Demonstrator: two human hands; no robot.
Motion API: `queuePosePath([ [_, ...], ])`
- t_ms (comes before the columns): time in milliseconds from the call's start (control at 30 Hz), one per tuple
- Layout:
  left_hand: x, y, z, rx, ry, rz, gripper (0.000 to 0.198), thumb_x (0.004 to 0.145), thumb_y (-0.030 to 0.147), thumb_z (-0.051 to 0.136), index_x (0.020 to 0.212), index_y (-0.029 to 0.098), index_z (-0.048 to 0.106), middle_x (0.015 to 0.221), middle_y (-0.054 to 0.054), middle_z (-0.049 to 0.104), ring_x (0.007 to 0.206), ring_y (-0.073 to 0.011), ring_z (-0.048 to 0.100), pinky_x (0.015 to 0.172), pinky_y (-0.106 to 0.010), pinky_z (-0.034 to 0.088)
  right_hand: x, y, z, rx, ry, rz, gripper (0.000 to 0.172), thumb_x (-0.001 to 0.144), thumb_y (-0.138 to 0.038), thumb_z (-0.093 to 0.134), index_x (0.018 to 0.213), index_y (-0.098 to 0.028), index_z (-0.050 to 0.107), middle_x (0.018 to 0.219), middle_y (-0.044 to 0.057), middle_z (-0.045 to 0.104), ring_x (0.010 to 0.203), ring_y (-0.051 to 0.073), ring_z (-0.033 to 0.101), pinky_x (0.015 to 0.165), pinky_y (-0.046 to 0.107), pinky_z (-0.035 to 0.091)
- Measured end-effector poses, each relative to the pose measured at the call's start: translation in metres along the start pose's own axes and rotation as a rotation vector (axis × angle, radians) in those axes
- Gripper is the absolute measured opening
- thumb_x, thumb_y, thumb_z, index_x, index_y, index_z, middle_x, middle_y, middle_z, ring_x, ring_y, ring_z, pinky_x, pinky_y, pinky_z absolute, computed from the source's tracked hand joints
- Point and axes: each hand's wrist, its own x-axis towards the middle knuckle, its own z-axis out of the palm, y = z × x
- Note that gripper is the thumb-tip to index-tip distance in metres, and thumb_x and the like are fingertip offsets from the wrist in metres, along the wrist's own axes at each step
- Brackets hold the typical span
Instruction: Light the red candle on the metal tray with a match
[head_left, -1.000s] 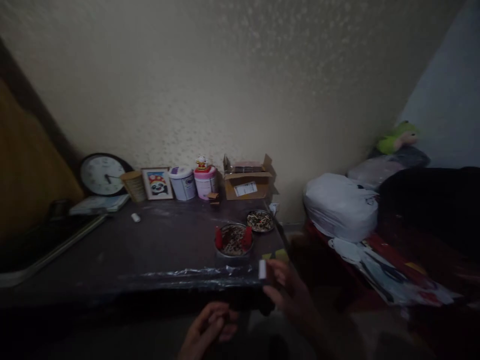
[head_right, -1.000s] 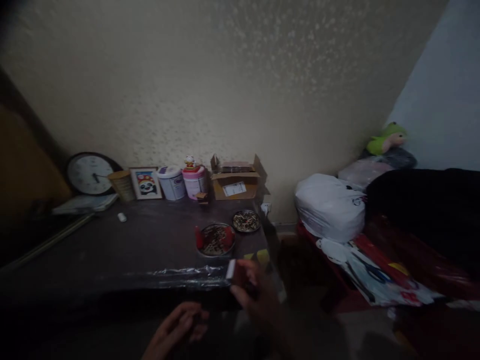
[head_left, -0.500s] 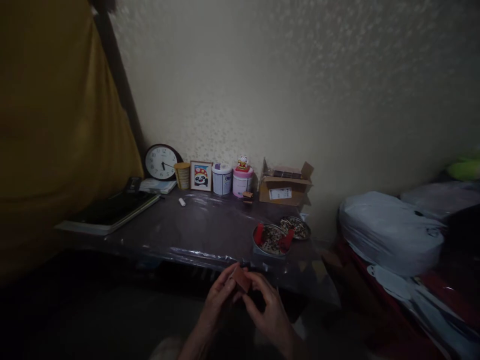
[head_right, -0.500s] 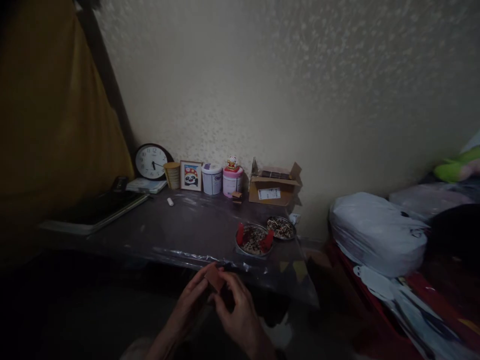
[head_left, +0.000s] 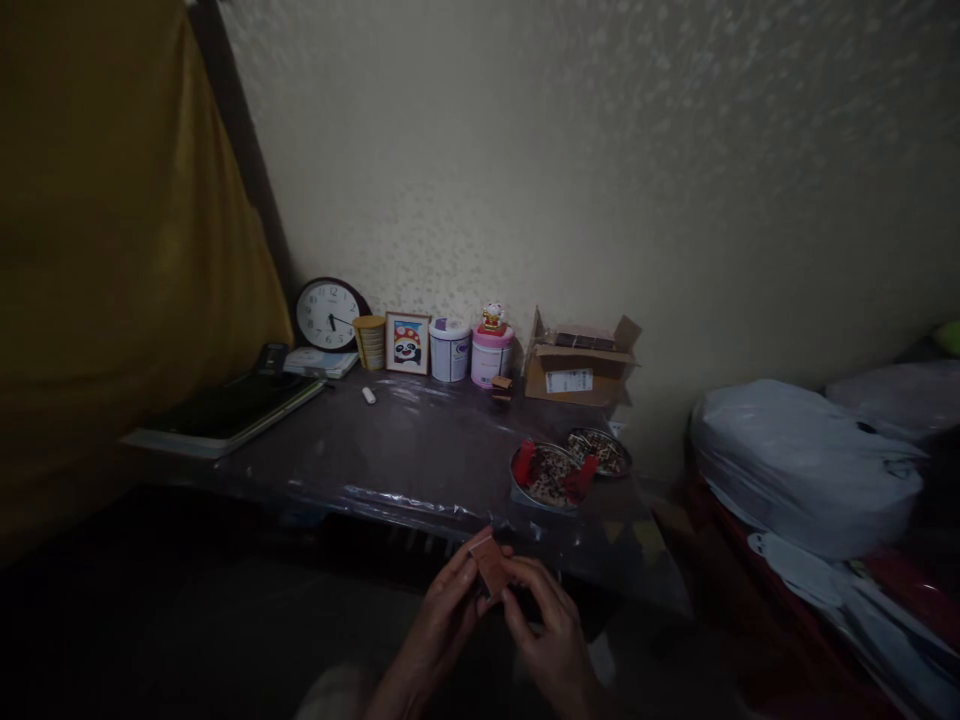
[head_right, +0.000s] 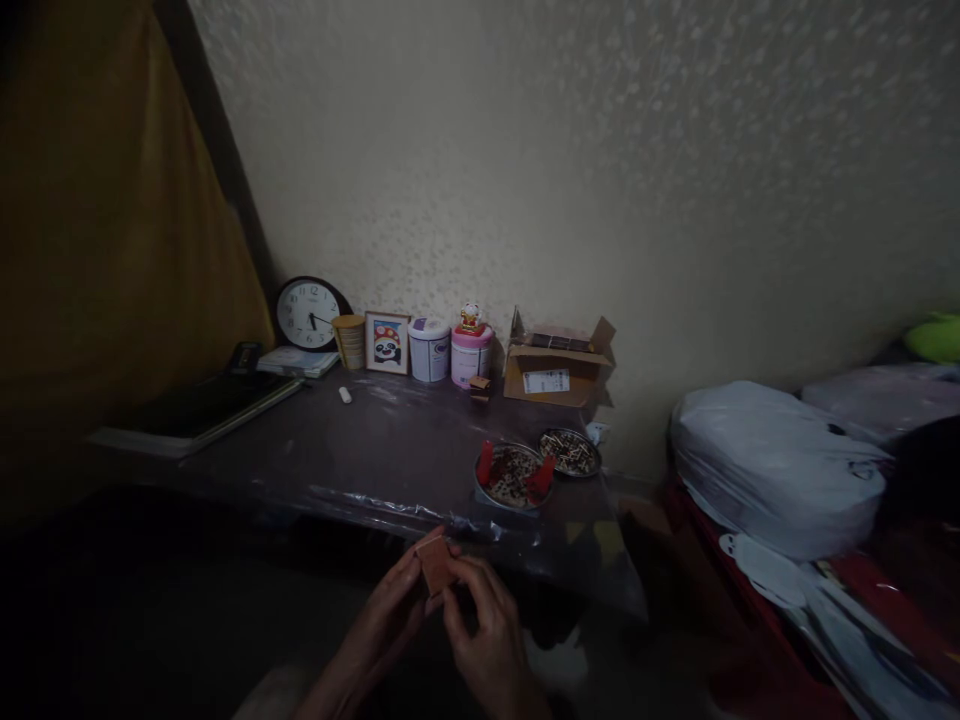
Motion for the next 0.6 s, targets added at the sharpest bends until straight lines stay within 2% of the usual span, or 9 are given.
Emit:
queuePosePath([
  [133,-0.0001,-0.0038,-0.0023,0.013,-0.018,0.002,0.035,0.082,0.027,0.056,0.117,0.022,0.059,0.108,-0.010,0.070,0.103,-0.0225,0.060,0.084,-0.032,0.042,-0.0064,0.0051,0.0005,-0.116,0.006,-0.114,0.026,0.085,-0.013,0.048,0.108,-0.022,0.054,0.101,0.007,0.066,0.096,0.018,0.063,0.082,0.030,0.053],
  [300,-0.0008,-0.0068,-0.0058,0.007,-0.046,0.005,0.037,0.082,0.024,0.056,0.119,0.024,0.058,0.114,-0.009,0.068,0.105,-0.0218,0.060,0.086,-0.032,0.042,-0.0067,0.0063,-0.0009,-0.226,0.026,-0.199,0.025,0.084,-0.014,0.047,0.107,-0.021,0.053,0.098,0.008,0.068,0.091,0.020,0.065,0.077,0.032,0.056],
  [500,0.0001,-0.0093,-0.0079,0.029,-0.040,0.011,0.041,0.081,0.025,0.058,0.122,0.023,0.055,0.107,-0.010,0.070,0.103,-0.0213,0.061,0.085,-0.030,0.043,-0.0058,0.0069,0.0020,-0.183,0.015,-0.149,0.021,0.084,-0.012,0.046,0.101,-0.022,0.054,0.095,0.006,0.068,0.090,0.018,0.065,0.078,0.030,0.055],
  [600,0.0031,-0.0095,-0.0077,0.107,0.058,0.046,0.043,0.078,0.027,0.062,0.120,0.022,0.056,0.102,-0.009,0.071,0.100,-0.0226,0.062,0.086,-0.032,0.043,-0.0049,0.0069,0.0047,-0.119,-0.048,-0.042,0.025,0.083,-0.012,0.047,0.104,-0.023,0.055,0.100,0.005,0.066,0.095,0.017,0.063,0.083,0.029,0.052],
])
